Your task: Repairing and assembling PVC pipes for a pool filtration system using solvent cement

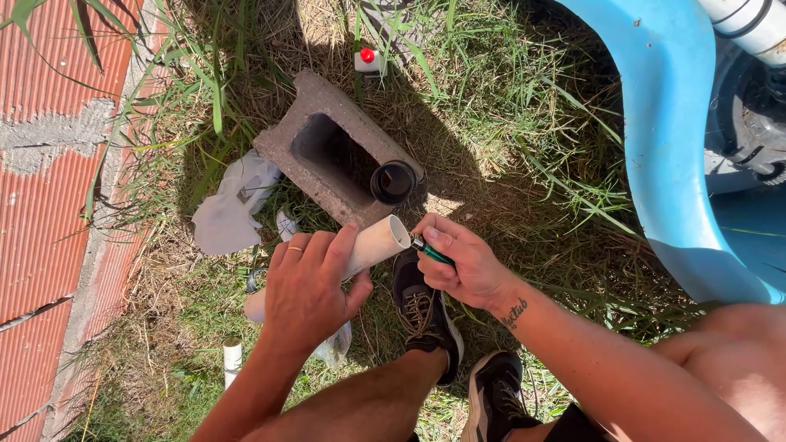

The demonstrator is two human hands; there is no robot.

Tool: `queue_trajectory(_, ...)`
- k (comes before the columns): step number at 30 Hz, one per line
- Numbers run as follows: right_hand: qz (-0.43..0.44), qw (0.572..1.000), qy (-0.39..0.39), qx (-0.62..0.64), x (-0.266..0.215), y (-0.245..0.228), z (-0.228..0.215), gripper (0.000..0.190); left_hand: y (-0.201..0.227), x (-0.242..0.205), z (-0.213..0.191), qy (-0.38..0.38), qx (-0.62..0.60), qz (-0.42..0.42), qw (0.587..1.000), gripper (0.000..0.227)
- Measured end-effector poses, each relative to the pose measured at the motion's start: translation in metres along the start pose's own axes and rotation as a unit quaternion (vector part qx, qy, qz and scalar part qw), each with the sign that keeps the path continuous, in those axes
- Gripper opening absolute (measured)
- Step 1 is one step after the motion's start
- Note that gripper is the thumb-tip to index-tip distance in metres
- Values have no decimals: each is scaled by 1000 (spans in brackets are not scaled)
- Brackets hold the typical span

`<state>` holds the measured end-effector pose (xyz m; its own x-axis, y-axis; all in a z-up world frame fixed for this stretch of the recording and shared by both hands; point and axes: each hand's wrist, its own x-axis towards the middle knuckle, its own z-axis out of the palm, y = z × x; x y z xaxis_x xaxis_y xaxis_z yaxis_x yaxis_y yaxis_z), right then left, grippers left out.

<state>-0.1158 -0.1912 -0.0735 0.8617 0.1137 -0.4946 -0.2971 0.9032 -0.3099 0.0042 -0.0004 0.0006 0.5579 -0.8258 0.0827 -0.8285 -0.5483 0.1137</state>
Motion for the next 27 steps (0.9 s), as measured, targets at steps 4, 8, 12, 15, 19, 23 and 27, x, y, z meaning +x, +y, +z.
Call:
queue_trajectory(4,1,1000,1,3,0,1,-1,16,-1,-5,7,-20,-18,-9,1000,59)
queue_trajectory(8,1,1000,-3,-4,1,1,-1,16,3,-3,-1,-44,-39,-34,998,59)
queue_trajectory(12,2,1000,3,-2,0,1,-1,16,0,-4,2,-48,-29,-27,998,57)
queue_trajectory(15,4,1000,5,5,1,2,-2,16,0,-5,4,-44,-13,-23,999,58)
queue_trajectory(19,5,1000,6,10,2,2,-3,16,-1,0,1,-28,13,-13,999,55)
queue_trajectory(23,6,1000,12,8,2,3,-4,16,-4,-2,6,-26,6,-10,1000,55)
queue_trajectory(27,8,1000,20,4,3,3,-4,16,-8,-5,9,-32,5,-14,999,57)
